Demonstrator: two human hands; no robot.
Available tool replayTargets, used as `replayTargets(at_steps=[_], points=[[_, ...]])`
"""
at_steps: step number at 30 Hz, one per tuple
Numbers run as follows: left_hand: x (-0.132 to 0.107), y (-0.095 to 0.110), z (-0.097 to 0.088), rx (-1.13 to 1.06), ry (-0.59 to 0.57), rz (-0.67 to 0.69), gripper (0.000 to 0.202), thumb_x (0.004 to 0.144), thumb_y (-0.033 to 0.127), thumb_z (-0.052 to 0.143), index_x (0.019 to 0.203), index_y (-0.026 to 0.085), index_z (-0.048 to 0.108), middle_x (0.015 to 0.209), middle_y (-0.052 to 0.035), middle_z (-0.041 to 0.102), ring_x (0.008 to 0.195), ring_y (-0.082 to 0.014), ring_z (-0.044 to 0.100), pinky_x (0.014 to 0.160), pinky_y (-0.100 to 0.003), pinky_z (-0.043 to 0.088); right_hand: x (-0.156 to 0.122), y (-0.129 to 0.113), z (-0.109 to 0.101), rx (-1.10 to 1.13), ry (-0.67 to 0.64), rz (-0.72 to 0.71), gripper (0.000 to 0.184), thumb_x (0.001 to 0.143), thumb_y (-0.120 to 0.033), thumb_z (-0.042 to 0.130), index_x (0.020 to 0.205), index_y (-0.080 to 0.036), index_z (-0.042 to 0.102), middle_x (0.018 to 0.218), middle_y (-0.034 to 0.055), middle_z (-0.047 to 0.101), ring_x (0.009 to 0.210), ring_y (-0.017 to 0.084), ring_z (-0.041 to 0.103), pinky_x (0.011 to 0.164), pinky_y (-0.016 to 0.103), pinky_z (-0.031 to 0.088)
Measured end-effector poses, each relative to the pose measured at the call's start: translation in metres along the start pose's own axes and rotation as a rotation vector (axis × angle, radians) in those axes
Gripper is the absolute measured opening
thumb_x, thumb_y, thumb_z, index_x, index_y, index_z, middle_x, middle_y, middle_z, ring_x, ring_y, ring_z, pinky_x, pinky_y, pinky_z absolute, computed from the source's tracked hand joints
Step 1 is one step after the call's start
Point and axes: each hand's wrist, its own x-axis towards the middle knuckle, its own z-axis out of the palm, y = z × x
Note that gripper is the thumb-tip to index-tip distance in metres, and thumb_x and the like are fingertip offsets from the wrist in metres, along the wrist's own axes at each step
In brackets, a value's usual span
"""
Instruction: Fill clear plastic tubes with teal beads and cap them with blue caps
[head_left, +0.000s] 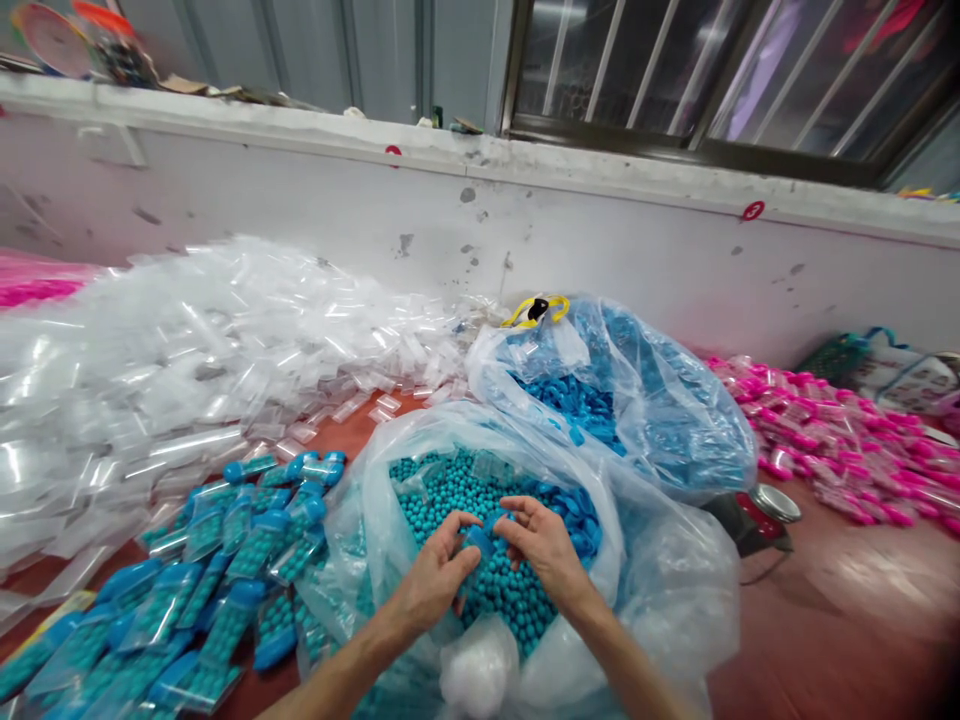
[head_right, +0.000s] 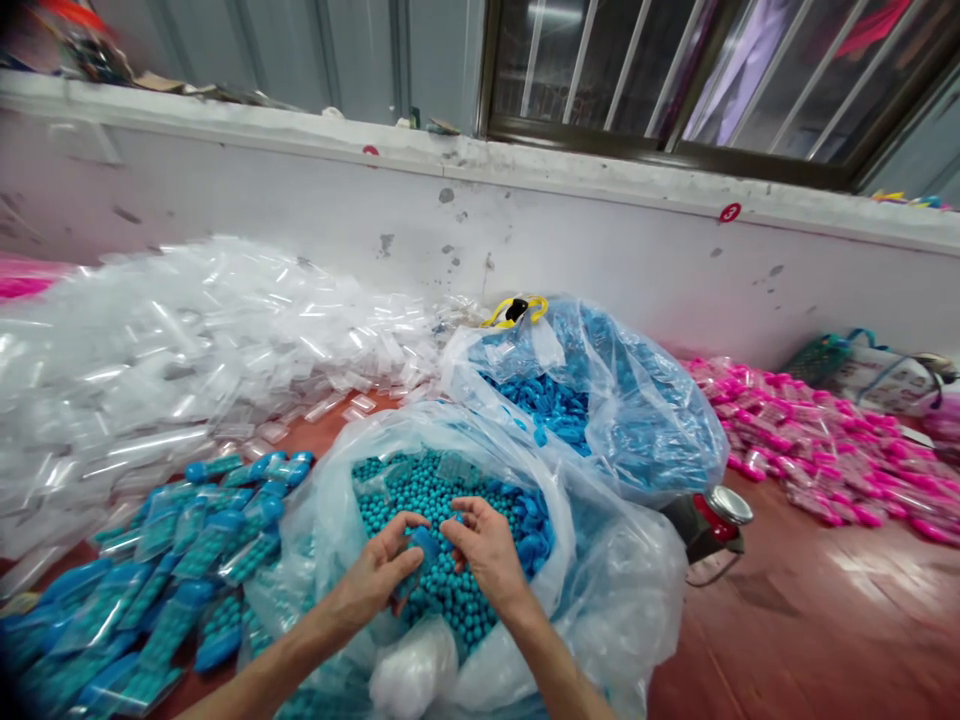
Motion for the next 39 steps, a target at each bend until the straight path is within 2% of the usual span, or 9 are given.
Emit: replayTargets(at_steps=[3,8,10,14,19,25,30,34,39], points=[[-0.002,-0.001,0.004,0.031,0.024,-0.006,0.038,0.072,0.045,0.056,0.099,0.021,0.044,0.052,0.011,0.041,0.03,-0.0024,0.032,0.03,-0.016,0.03,-0.01,0.003,0.007,-0.241,0.058,-0.186,0.035,0.077,-0.038,0.049,0.102,-0.015,0.057,0.083,0.0066,0.063,0.077,0.022,0.06,0.068,0.034,0.048],[-0.004,0.001,0.01,-0.052,0.14,-0.01,0.047,0.072,0.043,0.056,0.112,0.02,0.043,0.06,0.0064,0.05,0.042,-0.0053,0.04,0.039,-0.018,0.032,-0.03,0.007,0.014,-0.522,-0.177,-0.272,0.074,0.071,-0.037,0.059,0.135,-0.015,0.029,0.134,0.0132,0.038,0.125,0.028,0.032,0.1,0.042,0.029],[-0.005,0.005,0.011,-0.102,0.142,0.013,0.051,0.069,0.041,0.061,0.111,0.018,0.046,0.07,0.003,0.056,0.054,-0.008,0.047,0.049,-0.019,0.037,-0.033,0.008,0.018,-0.572,-0.205,-0.251,0.093,0.06,-0.035,0.068,0.137,-0.014,0.02,0.137,0.0154,0.031,0.126,0.031,0.028,0.1,0.043,0.03],[-0.005,0.011,0.014,-0.15,0.108,0.043,0.042,0.066,0.039,0.063,0.1,0.017,0.052,0.075,0.0009,0.058,0.07,-0.0129,0.052,0.065,-0.022,0.041,-0.033,0.013,0.03,-0.594,-0.031,-0.364,0.076,0.063,-0.03,0.063,0.13,-0.014,0.031,0.123,0.0166,0.045,0.115,0.03,0.043,0.092,0.043,0.039],[-0.003,0.006,0.02,-0.083,0.201,0.002,0.024,0.072,0.035,0.056,0.09,0.019,0.053,0.061,0.0044,0.053,0.057,-0.0103,0.047,0.055,-0.02,0.037,-0.033,0.032,0.041,-0.641,0.132,-0.448,0.071,0.061,-0.031,0.064,0.124,-0.011,0.038,0.119,0.0198,0.048,0.108,0.033,0.048,0.088,0.043,0.042],[0.006,0.001,0.017,0.168,0.267,0.08,0.021,0.072,0.032,0.051,0.087,0.018,0.053,0.062,0.0041,0.052,0.055,-0.0104,0.046,0.054,-0.02,0.037,-0.031,0.031,0.041,-0.561,0.06,-0.402,0.078,0.063,-0.037,0.066,0.129,-0.014,0.034,0.124,0.018,0.044,0.111,0.032,0.046,0.089,0.041,0.041],[-0.011,0.025,-0.025,0.344,0.123,-0.006,0.036,0.073,0.043,0.048,0.1,0.019,0.05,0.052,0.0083,0.043,0.045,-0.0091,0.039,0.046,-0.019,0.034,-0.035,0.012,0.009,-0.538,-0.184,-0.287,0.046,0.079,-0.027,0.05,0.123,-0.017,0.041,0.102,0.0069,0.059,0.074,0.015,0.058,0.067,0.027,0.046],[-0.037,0.037,-0.089,0.573,0.234,-0.022,0.042,0.067,0.047,0.055,0.099,0.02,0.057,0.055,0.0058,0.052,0.054,-0.0125,0.05,0.05,-0.02,0.039,-0.042,0.028,-0.031,-1.087,-0.35,-0.205,0.027,0.083,-0.019,0.037,0.072,-0.017,0.062,0.07,0.0059,0.064,0.07,0.019,0.058,0.062,0.027,0.04],[-0.054,0.019,-0.148,0.711,0.396,-0.091,0.046,0.061,0.054,0.056,0.095,0.023,0.062,0.062,0.0032,0.062,0.063,-0.0194,0.059,0.054,-0.025,0.045,-0.028,0.045,-0.045,-1.288,-0.481,-0.219,0.023,0.077,-0.015,0.041,0.075,-0.018,0.064,0.08,0.0089,0.064,0.078,0.02,0.058,0.064,0.027,0.039]])
